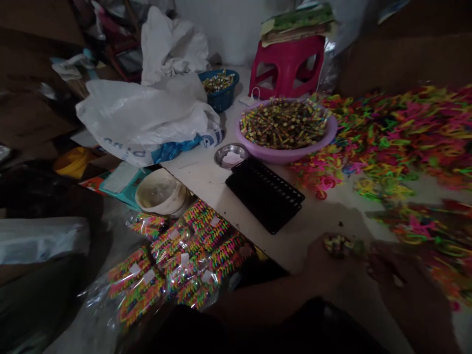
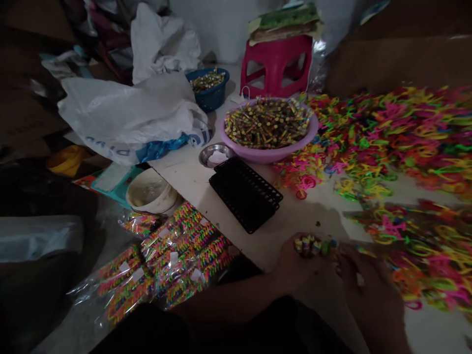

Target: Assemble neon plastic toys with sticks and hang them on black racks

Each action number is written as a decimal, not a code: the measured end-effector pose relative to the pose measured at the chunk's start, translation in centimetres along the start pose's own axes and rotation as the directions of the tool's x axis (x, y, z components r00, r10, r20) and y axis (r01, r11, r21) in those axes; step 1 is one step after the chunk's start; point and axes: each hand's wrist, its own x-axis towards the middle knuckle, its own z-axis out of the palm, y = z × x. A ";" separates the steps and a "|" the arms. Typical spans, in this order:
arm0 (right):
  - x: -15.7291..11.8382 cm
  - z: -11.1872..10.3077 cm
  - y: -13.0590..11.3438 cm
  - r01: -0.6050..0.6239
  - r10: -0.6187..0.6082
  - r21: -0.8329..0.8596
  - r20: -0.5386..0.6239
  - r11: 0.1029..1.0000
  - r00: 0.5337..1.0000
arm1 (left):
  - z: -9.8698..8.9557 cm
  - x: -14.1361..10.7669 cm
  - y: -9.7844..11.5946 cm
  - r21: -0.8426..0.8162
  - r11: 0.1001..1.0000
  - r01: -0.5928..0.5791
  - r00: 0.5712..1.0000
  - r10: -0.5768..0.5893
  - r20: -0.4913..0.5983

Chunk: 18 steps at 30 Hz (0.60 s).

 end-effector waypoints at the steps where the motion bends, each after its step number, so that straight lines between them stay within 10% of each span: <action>1: 0.2 -0.1 -0.4 -0.052 0.052 0.005 -0.019 0.999 0.998 | 0.2 -0.2 0.2 0.048 0.997 -0.060 0.998 0.061 -0.023; 9: 0.7 -0.7 -1.2 -0.626 0.586 0.480 0.253 0.615 0.770 | 0.6 -0.4 2.4 0.210 0.968 -0.141 0.988 0.125 0.087; 14: 1.1 -1.4 -1.0 -0.675 0.586 0.431 0.339 0.598 0.736 | 0.6 -0.1 3.1 0.267 0.962 -0.049 0.975 -0.012 0.224; 18: 0.9 -1.9 -0.3 -0.614 0.556 0.343 0.261 0.711 0.789 | 2.0 -1.1 3.0 0.192 0.981 0.034 0.991 -0.058 0.124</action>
